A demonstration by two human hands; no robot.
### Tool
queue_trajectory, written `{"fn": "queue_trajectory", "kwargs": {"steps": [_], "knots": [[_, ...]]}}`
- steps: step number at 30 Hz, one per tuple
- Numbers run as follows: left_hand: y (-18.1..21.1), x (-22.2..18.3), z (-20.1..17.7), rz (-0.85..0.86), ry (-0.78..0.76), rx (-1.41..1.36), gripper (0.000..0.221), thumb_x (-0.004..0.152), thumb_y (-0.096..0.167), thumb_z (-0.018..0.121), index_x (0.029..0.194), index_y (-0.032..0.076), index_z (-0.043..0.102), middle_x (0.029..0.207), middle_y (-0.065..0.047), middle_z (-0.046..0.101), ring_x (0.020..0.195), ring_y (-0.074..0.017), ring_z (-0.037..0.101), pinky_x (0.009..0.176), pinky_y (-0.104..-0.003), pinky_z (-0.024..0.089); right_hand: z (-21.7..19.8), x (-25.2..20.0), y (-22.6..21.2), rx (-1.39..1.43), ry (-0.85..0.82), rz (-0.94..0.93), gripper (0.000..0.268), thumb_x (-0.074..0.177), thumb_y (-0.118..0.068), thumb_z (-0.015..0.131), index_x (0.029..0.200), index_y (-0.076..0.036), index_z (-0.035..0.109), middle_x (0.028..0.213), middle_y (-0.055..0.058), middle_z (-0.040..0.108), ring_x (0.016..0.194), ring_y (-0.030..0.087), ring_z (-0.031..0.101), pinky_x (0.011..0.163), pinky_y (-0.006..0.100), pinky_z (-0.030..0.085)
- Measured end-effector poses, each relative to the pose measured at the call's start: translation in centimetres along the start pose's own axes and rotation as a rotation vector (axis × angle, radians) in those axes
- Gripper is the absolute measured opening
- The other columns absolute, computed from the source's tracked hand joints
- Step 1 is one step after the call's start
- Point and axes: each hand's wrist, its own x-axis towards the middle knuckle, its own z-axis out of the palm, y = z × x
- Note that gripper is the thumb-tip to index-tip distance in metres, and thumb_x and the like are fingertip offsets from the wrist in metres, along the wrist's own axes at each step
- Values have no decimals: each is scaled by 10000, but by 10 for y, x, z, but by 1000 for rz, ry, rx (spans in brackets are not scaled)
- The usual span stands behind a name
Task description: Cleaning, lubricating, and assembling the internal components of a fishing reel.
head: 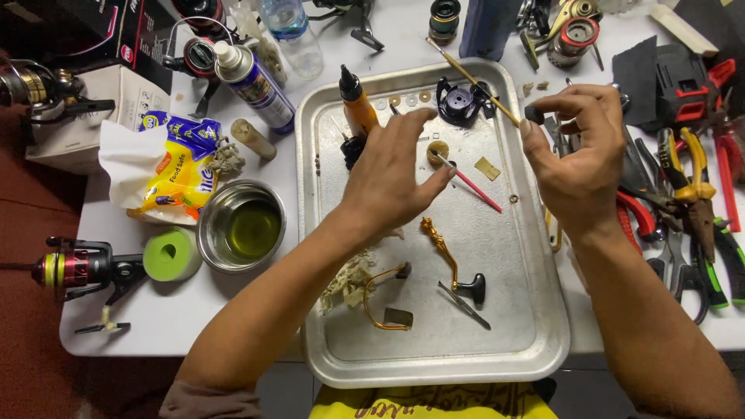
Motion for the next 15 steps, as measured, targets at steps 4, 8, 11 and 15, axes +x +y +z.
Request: {"fn": "queue_trajectory", "kwargs": {"steps": [4, 8, 11, 15], "knots": [[-4, 54, 42, -85, 1, 195, 811, 773, 446, 686, 1362, 129, 228, 1196, -148, 479, 1009, -320, 470, 847, -433, 425, -4, 2, -3, 19, -3, -35, 126, 933, -32, 610, 1022, 38, 556, 1031, 180, 509, 914, 257, 487, 777, 336, 443], [-13, 86, 75, -163, 71, 297, 1045, 751, 484, 733, 1438, 151, 20, 1161, -191, 447, 966, -333, 465, 786, -419, 468, -6, 5, -2, 99, -13, 53, 130, 909, -71, 624, 999, 4, 568, 997, 133, 535, 858, 207, 496, 742, 305, 450], [-23, 96, 91, -197, 83, 255, 1120, 747, 483, 759, 1441, 163, -61, 1124, -199, 450, 933, -325, 477, 803, -413, 453, -7, 5, -1, 174, -25, 135, 149, 898, -98, 624, 1002, -17, 555, 987, 108, 540, 844, 183, 500, 728, 283, 459], [-35, 103, 102, -129, 142, 228, 1099, 769, 438, 757, 1443, 139, -58, 1074, -174, 489, 888, -299, 491, 816, -417, 421, -9, 6, -5, 292, -39, 208, 177, 898, -112, 629, 1025, -19, 548, 973, 88, 563, 835, 158, 508, 744, 263, 461]]}}
